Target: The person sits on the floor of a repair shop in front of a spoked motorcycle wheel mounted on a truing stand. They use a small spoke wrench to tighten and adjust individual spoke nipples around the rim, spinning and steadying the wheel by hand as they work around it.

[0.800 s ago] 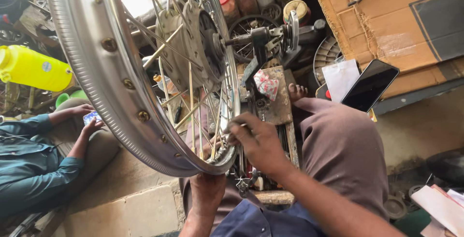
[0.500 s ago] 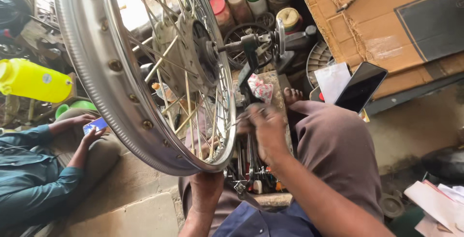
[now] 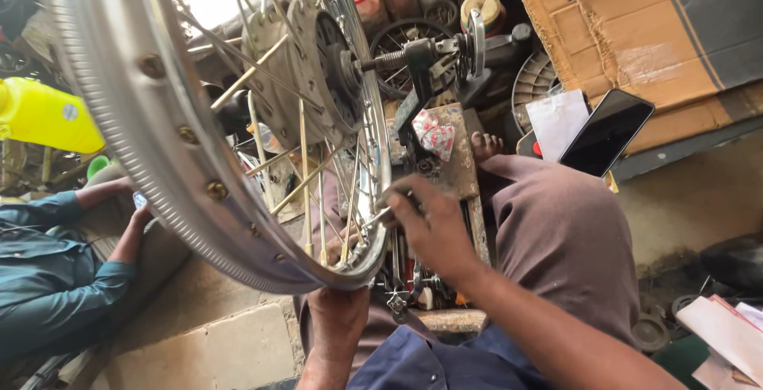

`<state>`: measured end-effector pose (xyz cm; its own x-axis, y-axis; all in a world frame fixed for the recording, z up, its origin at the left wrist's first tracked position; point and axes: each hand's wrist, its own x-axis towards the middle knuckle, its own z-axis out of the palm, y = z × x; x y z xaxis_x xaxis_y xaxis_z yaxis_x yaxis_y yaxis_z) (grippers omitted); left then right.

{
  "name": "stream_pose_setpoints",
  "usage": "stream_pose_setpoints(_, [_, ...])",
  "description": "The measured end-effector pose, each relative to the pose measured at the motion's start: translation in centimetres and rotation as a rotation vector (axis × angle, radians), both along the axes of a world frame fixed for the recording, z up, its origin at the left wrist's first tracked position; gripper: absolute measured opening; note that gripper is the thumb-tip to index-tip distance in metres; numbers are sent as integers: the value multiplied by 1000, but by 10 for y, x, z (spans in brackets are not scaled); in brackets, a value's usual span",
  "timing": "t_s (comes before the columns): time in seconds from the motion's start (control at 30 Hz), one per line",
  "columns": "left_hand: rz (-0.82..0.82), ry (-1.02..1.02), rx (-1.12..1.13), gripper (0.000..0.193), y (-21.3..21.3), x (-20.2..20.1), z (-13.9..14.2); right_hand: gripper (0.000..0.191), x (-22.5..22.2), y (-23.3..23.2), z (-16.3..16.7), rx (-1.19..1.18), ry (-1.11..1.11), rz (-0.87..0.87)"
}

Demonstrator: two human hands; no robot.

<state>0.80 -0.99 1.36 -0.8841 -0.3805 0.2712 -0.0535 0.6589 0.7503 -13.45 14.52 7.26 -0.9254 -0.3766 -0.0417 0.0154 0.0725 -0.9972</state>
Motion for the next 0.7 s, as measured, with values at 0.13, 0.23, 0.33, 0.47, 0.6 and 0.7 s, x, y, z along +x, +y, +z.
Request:
stream_pose_setpoints(0.13, [-19,43,43,38,7,-3,15,11,9,-1,3,61,557,26])
stream_pose_setpoints(0.23, [-15,6,-19,35,9,-11,14,15,7,1,7,124,701,108])
stream_pose_setpoints(0.33, [-19,4,-5,38,9,-11,10,15,3,6,3,258,744,239])
stream_pose_setpoints(0.47, [-102,45,79,38,10,-7,8,13,0,7,-25,-111,132,87])
stream_pose_setpoints(0.6, [-3,90,104,56,12,-15,10,18,-26,-7,-68,-559,-726,82])
stream_pose_setpoints(0.7, [-43,32,96,54,15,-21,18,19,-30,-4,-82,-589,-771,-59])
